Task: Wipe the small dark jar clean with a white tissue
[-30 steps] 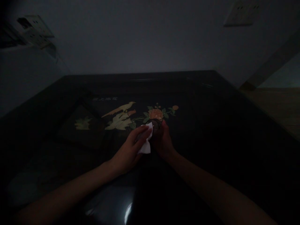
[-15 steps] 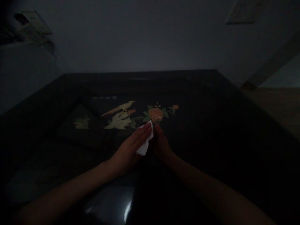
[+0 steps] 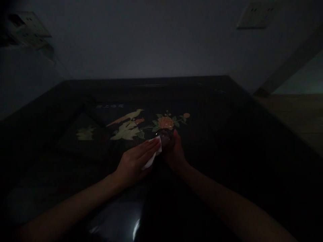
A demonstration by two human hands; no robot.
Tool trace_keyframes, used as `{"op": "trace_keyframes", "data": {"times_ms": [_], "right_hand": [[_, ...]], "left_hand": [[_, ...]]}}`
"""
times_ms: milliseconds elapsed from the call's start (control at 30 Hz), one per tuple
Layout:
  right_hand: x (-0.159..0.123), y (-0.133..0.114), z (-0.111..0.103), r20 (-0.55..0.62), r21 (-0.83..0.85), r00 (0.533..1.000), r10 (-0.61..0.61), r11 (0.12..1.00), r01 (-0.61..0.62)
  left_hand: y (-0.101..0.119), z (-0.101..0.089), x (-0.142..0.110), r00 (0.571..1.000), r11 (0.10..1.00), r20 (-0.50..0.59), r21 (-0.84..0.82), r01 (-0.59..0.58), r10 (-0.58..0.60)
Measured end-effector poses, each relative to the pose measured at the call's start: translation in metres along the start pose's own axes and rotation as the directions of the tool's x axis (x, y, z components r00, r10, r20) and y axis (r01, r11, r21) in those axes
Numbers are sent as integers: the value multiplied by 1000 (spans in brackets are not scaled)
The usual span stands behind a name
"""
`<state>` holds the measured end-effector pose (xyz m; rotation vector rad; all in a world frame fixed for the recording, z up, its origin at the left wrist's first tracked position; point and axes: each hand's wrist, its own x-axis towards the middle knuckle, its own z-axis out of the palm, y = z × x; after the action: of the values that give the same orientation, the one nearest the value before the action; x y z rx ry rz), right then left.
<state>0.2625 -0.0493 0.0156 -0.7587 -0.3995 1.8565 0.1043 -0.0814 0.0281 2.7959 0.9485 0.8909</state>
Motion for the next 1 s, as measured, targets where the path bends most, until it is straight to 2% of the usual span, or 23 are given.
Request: {"op": "trace_keyframes", "data": {"times_ms": [200,367,500,600,833,1000], "right_hand": [[0,0,-1,17,-6,999,29,1000,-29],[-2,4,-1,36,-61,999,12,998,-10],[-2,5,1,37,-36,999,-12,999,13],[-2,3,3,40,-23,999,13,1000,-12],[-2,-6,0,-4,17,1000,9,1000,-9],[1,-5,-4,14,40,1000,6,999,-6]], "left_hand": [[9,3,2,998,998,26,-30,-61,62],[7,2,7,996,1000,91,-19,-21,23],[2,1,9,996,998,68,31,59,-61],[-1,0,7,997,997,42,44,67,-68],[-2,-4,3,999,996,-41,90,-25,29],[2,-1,2,992,994,-81,56,-97,102]]}}
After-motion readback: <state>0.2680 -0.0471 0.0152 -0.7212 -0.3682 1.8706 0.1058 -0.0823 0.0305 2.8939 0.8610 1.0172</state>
